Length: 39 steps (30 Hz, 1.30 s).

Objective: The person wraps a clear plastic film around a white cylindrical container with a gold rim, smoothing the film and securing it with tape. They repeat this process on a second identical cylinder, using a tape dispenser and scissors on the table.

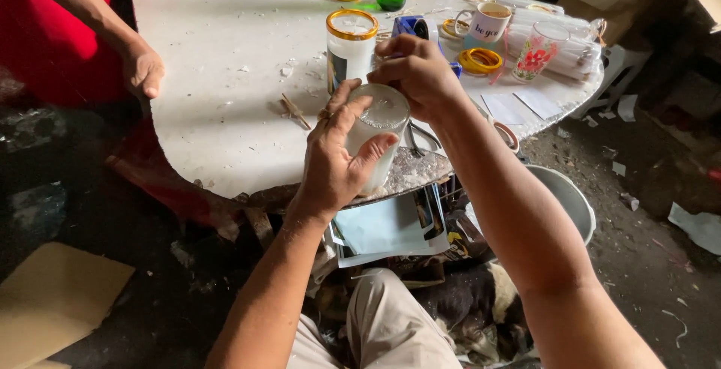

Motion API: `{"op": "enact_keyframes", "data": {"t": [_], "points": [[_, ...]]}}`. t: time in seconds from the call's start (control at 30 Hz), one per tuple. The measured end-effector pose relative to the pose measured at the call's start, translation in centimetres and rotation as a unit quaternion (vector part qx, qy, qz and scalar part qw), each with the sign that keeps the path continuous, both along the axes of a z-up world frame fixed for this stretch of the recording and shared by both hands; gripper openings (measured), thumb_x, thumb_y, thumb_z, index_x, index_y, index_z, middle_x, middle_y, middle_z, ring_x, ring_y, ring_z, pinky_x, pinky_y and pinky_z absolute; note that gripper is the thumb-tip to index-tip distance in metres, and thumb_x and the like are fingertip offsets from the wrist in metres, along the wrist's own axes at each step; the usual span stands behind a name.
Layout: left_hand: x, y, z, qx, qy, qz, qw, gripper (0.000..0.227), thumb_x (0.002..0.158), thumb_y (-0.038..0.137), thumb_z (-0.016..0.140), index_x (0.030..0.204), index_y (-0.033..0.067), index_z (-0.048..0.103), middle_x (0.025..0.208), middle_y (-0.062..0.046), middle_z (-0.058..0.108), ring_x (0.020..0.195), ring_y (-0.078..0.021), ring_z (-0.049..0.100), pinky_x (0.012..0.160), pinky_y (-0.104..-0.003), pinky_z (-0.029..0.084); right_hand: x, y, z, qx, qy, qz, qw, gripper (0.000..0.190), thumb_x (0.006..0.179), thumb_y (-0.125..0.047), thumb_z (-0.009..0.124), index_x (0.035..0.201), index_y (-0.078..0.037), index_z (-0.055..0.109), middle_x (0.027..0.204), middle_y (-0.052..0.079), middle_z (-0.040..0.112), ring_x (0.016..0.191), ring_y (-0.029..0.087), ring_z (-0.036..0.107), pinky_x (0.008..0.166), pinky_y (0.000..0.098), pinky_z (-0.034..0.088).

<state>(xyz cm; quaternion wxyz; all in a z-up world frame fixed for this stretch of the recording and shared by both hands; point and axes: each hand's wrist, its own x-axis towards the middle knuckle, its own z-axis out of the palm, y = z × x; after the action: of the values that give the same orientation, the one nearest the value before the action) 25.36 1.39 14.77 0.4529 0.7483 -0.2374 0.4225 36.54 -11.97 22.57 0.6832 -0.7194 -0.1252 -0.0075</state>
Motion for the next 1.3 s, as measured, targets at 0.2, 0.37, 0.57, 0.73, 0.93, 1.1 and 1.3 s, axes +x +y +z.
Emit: {"op": "enact_keyframes", "data": {"t": [0.2,0.37,0.57,0.73,0.93,1.1,1.3], "points": [[0.3,-0.3,-0.1,-0.047,-0.045,-0.022,0.998,0.051,0.089,0.036,0.083,0.124,0.0036,0.065,0.143,-0.026,0.056,0.134,-0.0434,0.056,0.112,-0.054,0.044,0.8,0.3,-4.1,0.108,0.18,0.178,0.961,0.02,0.074,-0.009,0.074,0.091,0.0,0.075,0.082,0.021,0.073,0.07,0.03,0.07,0.071,0.0419,0.056],[0.6,-0.5,-1.0,-0.064,-0.021,-0.023,0.997,0.062,0.089,0.039,0.083,0.137,0.0073,0.06,0.147,-0.022,0.055,0.138,-0.0398,0.053,0.117,-0.052,0.041,2.0,-1.7,-7.7,0.061,-0.033,0.167,0.984,0.03,0.081,0.001,0.06,0.106,0.004,0.076,0.106,0.023,0.071,0.097,0.03,0.067,0.087,0.0394,0.055],[0.0,-1.1,-2.0,-0.102,0.019,-0.035,0.994,0.092,0.093,0.029,0.082,0.162,0.0074,0.025,0.16,-0.022,0.043,0.148,-0.039,0.043,0.124,-0.051,0.034,-5.2,-4.1,0.7,-0.197,-0.329,0.152,0.911,0.061,0.088,-0.053,0.078,0.135,-0.016,0.067,0.128,0.013,0.067,0.118,0.035,0.067,0.092,0.0512,0.054],[-1.5,-2.2,-4.2,-0.162,0.083,-0.035,0.983,0.102,0.087,0.012,0.084,0.162,0.0013,0.017,0.164,-0.028,0.029,0.153,-0.0432,0.029,0.126,-0.057,0.025,-5.1,-1.3,-0.8,-0.327,-0.446,0.078,0.83,0.069,0.081,-0.05,0.087,0.134,-0.01,0.066,0.118,0.018,0.069,0.102,0.044,0.069,0.079,0.0561,0.057],[-4.4,-4.0,-6.9,-0.321,0.073,0.068,0.942,0.118,0.081,0.033,0.09,0.164,0.0087,0.01,0.167,-0.023,0.017,0.155,-0.0408,0.021,0.121,-0.062,0.024,-2.5,-2.5,-3.3,0.039,-0.184,-0.014,0.982,0.051,0.081,-0.036,0.09,0.123,-0.012,0.074,0.117,0.014,0.072,0.107,0.032,0.071,0.094,0.0447,0.057],[-3.5,-5.7,-3.2,-0.383,0.01,-0.028,0.923,0.134,0.067,0.042,0.095,0.163,0.0072,0.01,0.165,-0.024,0.02,0.153,-0.039,0.024,0.123,-0.065,0.024,-6.5,0.2,-4.6,0.314,0.104,0.051,0.942,0.066,0.077,-0.048,0.08,0.122,-0.001,0.068,0.102,0.019,0.072,0.087,0.033,0.074,0.086,0.0507,0.061],[-0.5,-3.9,-2.0,-0.313,-0.003,0.072,0.947,0.107,0.063,0.019,0.099,0.15,0.0009,0.039,0.142,-0.024,0.05,0.137,-0.0395,0.052,0.121,-0.054,0.035,-5.0,-2.3,-7.9,0.101,-0.029,0.042,0.994,0.043,0.102,-0.032,0.065,0.136,-0.006,0.064,0.138,0.022,0.063,0.126,0.038,0.062,0.099,0.0549,0.055]]}}
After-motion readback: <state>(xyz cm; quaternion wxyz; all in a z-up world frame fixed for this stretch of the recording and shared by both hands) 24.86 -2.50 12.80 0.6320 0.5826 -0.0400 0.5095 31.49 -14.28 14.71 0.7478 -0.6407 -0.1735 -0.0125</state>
